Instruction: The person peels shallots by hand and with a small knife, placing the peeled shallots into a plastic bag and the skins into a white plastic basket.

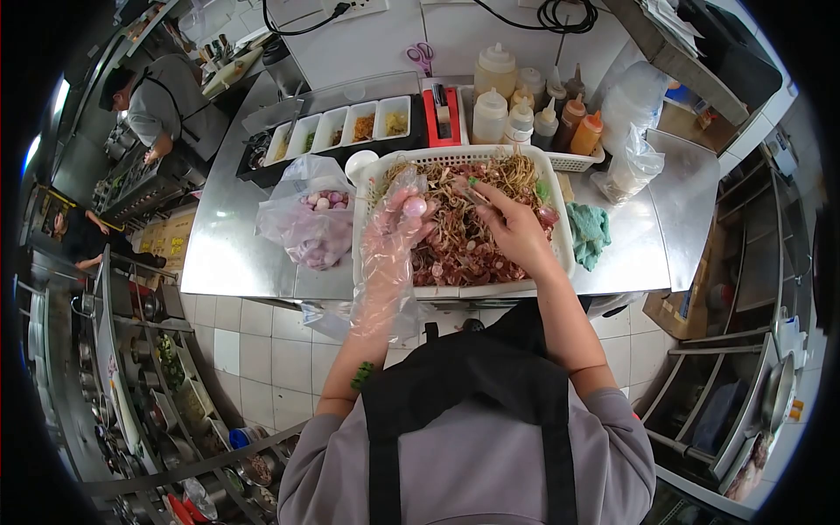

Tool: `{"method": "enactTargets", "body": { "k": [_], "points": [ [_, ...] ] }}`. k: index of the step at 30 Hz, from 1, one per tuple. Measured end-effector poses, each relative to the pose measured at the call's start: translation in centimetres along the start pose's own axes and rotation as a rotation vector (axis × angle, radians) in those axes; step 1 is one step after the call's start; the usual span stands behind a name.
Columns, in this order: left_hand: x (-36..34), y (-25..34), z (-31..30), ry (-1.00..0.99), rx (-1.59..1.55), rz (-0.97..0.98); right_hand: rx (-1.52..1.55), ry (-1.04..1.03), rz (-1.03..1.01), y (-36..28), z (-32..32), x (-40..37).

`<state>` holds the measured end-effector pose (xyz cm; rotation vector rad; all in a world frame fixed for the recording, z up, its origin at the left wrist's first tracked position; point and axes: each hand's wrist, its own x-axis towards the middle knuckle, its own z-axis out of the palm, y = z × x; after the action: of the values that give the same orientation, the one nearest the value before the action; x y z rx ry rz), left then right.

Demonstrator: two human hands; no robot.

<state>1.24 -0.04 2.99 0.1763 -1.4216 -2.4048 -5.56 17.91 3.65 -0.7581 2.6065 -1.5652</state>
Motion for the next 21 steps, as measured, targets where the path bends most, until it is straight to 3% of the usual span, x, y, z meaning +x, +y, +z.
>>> {"method": "enactTargets", "body": {
  "k": [3,6,9,15,21],
  "points": [
    [0.7,-0.7,-0.6,-0.089,-0.014,0.101,0.129,-0.117,0.014,-1.4,-0.5,-0.5],
    [0.4,-1.0,-0.4,0.023,0.089,0.061,0.216,-0.174,-0.093,-1.4,-0.1,-0.8],
    [0.3,-0.6,0.0,-0.032,0.059,0.14,0.157,-0.245,-0.11,-2.2,-0.3,-0.8],
    [0.6,-1.7,-1.5,-0.096,0.049,0.141,0.149,-0.207,-0.232,-2.5,0.5,-1.0],
    [0.4,-1.8,-1.1,-0.042,0.06,0.189,0.18,-0.231,-0.179,-3.6,0.6,-1.1]
  ]
}}
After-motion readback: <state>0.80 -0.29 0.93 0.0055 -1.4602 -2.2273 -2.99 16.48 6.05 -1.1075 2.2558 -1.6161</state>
